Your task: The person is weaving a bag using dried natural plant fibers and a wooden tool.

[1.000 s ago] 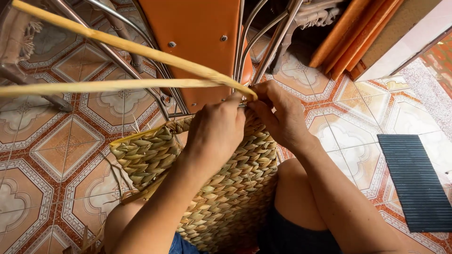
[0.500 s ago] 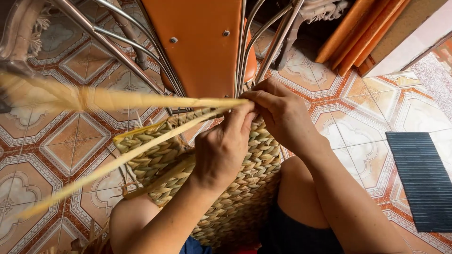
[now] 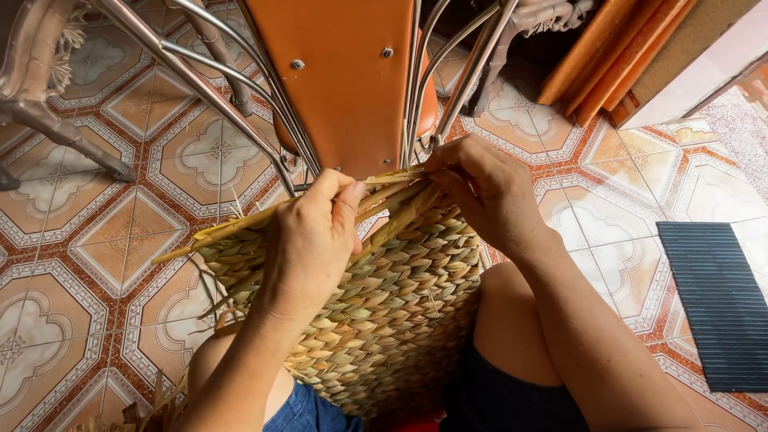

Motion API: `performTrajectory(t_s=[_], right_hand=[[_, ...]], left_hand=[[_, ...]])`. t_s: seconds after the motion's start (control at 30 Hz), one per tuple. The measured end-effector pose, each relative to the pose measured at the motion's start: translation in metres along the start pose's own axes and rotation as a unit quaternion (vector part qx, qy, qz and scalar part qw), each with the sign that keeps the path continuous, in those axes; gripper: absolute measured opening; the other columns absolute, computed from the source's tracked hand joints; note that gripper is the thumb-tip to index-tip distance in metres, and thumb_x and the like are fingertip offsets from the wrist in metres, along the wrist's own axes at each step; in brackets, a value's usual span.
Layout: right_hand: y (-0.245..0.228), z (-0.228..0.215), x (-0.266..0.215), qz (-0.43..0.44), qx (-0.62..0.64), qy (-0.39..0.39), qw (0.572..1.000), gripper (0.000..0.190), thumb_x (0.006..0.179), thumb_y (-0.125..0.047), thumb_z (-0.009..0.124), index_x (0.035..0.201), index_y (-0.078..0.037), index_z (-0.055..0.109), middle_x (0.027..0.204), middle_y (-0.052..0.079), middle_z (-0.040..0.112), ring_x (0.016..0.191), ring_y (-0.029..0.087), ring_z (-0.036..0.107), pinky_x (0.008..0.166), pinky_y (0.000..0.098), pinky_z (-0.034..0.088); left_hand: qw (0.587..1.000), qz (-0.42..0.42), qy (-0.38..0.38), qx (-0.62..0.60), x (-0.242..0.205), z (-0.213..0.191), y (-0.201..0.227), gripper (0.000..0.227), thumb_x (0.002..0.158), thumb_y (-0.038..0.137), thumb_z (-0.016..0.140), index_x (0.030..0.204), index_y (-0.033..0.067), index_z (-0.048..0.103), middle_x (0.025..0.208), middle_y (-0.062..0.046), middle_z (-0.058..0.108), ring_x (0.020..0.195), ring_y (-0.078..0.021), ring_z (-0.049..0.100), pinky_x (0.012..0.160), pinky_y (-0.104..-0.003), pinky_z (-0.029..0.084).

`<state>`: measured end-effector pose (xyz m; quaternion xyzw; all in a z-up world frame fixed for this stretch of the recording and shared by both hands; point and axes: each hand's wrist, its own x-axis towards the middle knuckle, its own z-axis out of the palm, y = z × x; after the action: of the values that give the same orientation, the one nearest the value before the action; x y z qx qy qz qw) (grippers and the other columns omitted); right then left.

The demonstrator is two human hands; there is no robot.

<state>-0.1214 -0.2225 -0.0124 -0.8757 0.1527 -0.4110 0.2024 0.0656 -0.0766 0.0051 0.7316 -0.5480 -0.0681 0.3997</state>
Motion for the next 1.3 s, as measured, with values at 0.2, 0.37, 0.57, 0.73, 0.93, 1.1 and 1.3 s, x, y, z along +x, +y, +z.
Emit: performTrajectory(t_s=[0.2, 0.37, 0.57, 0.73, 0.93, 1.1, 1.3], right_hand=[[0.004, 0.01, 0.0, 0.065, 0.009, 0.028, 0.997, 0.012, 0.098, -0.002, 0.073, 0.106, -0.005, 0.065, 0.096, 0.004, 0.072, 0.079, 0.009, 0.07, 0.067, 0.0243, 0.059], [0.001, 0.007, -0.001, 0.064, 0.029, 0.032, 0.997, 0.014, 0.097, 0.002, 0.072, 0.108, -0.004, 0.065, 0.096, 0.004, 0.069, 0.08, 0.01, 0.069, 0.07, 0.0242, 0.056], [0.006, 0.014, 0.002, 0.058, 0.007, 0.051, 0.997, 0.016, 0.095, 0.005, 0.072, 0.107, -0.004, 0.065, 0.096, 0.005, 0.068, 0.082, 0.011, 0.069, 0.069, 0.0244, 0.056], [0.013, 0.017, 0.001, 0.089, 0.077, 0.056, 0.991, 0.015, 0.096, 0.003, 0.074, 0.107, -0.004, 0.066, 0.095, 0.003, 0.07, 0.082, 0.009, 0.069, 0.07, 0.0225, 0.058], [0.015, 0.018, 0.002, 0.08, 0.039, 0.068, 0.994, 0.015, 0.094, 0.0, 0.076, 0.105, -0.004, 0.067, 0.093, 0.002, 0.067, 0.076, 0.008, 0.064, 0.065, 0.023, 0.054], [0.015, 0.019, 0.003, 0.09, 0.068, 0.069, 0.991, 0.014, 0.097, -0.001, 0.074, 0.108, -0.004, 0.067, 0.094, 0.002, 0.067, 0.079, 0.007, 0.064, 0.068, 0.0219, 0.055], [0.015, 0.02, 0.002, 0.124, 0.098, 0.062, 0.986, 0.014, 0.097, -0.002, 0.073, 0.109, -0.006, 0.067, 0.091, 0.0, 0.067, 0.078, 0.005, 0.065, 0.067, 0.02, 0.056]], left_hand=[[0.985, 0.117, 0.127, -0.027, -0.02, 0.002, 0.031, 0.013, 0.108, 0.02, 0.06, 0.11, 0.0084, 0.065, 0.068, 0.002, 0.063, 0.052, -0.0097, 0.062, 0.044, -0.027, 0.048], [0.944, 0.254, 0.209, -0.012, -0.036, 0.009, 0.054, 0.018, 0.103, 0.016, 0.074, 0.12, 0.0089, 0.07, 0.103, -0.006, 0.064, 0.084, -0.015, 0.062, 0.069, -0.029, 0.053], [0.957, 0.198, 0.189, 0.091, -0.01, 0.058, 0.029, 0.017, 0.095, 0.015, 0.077, 0.109, 0.0057, 0.073, 0.099, -0.005, 0.064, 0.088, -0.0233, 0.06, 0.075, -0.036, 0.054], [0.982, 0.087, 0.141, 0.091, 0.01, 0.067, 0.04, 0.016, 0.095, 0.018, 0.074, 0.103, 0.0039, 0.074, 0.091, -0.009, 0.068, 0.077, -0.0229, 0.068, 0.064, -0.035, 0.056], [0.984, 0.08, 0.154, 0.049, 0.018, 0.079, 0.027, 0.014, 0.094, 0.018, 0.072, 0.1, 0.0059, 0.072, 0.092, -0.007, 0.077, 0.068, -0.02, 0.073, 0.06, -0.032, 0.057], [0.983, 0.053, 0.167, 0.054, 0.028, 0.074, 0.034, 0.008, 0.092, 0.019, 0.075, 0.091, 0.0111, 0.072, 0.079, -0.004, 0.077, 0.06, -0.0193, 0.071, 0.056, -0.033, 0.054], [0.987, 0.032, 0.147, 0.058, 0.025, 0.082, 0.031, 0.01, 0.093, 0.016, 0.075, 0.089, 0.0097, 0.069, 0.074, -0.004, 0.075, 0.057, -0.019, 0.07, 0.053, -0.034, 0.052]])
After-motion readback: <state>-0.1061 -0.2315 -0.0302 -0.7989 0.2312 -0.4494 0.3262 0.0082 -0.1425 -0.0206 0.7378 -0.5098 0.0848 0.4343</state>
